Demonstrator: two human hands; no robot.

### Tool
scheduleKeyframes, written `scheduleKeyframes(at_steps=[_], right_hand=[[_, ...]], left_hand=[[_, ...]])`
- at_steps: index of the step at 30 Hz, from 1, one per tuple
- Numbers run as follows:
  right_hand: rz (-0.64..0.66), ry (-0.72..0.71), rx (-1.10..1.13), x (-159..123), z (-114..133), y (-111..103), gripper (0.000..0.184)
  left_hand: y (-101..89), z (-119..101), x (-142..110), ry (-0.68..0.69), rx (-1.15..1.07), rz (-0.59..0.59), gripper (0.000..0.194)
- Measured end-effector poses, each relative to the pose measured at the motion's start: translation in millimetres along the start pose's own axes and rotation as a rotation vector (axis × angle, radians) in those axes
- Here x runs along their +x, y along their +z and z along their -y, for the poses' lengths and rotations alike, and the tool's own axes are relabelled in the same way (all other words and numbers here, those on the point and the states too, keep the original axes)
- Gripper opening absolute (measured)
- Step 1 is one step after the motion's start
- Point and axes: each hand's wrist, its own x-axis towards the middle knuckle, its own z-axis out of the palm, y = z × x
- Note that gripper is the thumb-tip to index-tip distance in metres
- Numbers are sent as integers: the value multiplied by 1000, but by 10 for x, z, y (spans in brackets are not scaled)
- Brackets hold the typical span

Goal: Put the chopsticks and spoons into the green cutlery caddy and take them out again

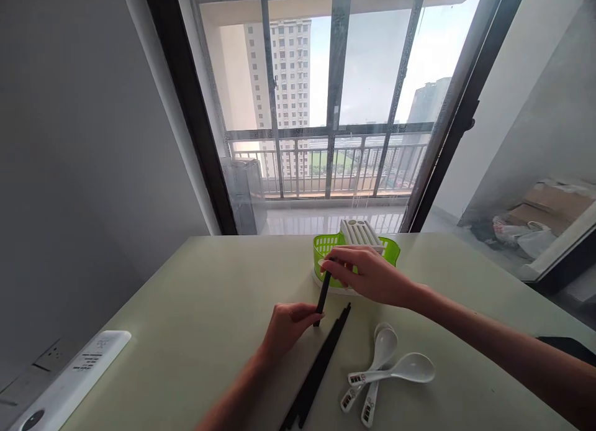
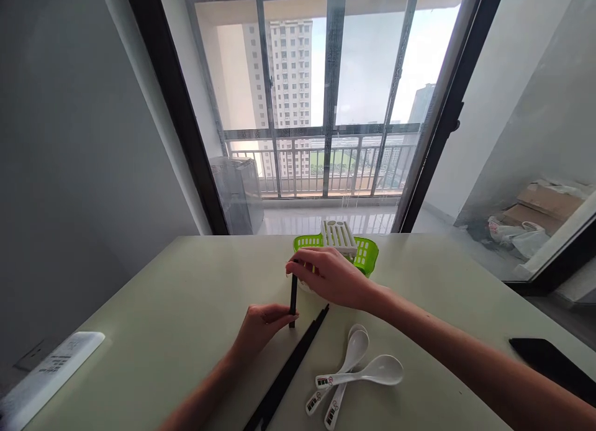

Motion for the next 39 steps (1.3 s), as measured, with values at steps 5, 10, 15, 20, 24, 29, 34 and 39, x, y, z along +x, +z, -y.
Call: scheduleKeyframes(at_steps=[5, 10, 15, 20, 24, 29, 34, 39], right_hand=[[-34, -54, -30, -2, 44, -10, 39], [-90, -53, 7, 101, 42, -209, 40], [-259, -14, -2, 281, 141, -736, 42], [-369, 1, -187, 474, 26, -1097, 47], [-300, -6, -263, 686, -342, -1016, 50], [-157, 88, -197, 887, -845, -722, 49], [-118, 162, -135, 948, -1216, -547, 51], [-101, 190, -116, 974, -1446, -456, 57]], left_hand=[[13, 10, -27, -9, 31, 31, 27], [0, -25, -20, 3, 64, 0, 28], [-53, -27, 27, -20, -22, -141, 46], [-62, 34, 50, -48, -25, -146, 52], [-55, 39, 46, -57, 8, -133, 51], [-62, 17, 28, -61, 43, -111, 50], [-46, 23, 21, -62, 82, -104, 47], [-32, 23, 19, -58, 84, -95, 46]])
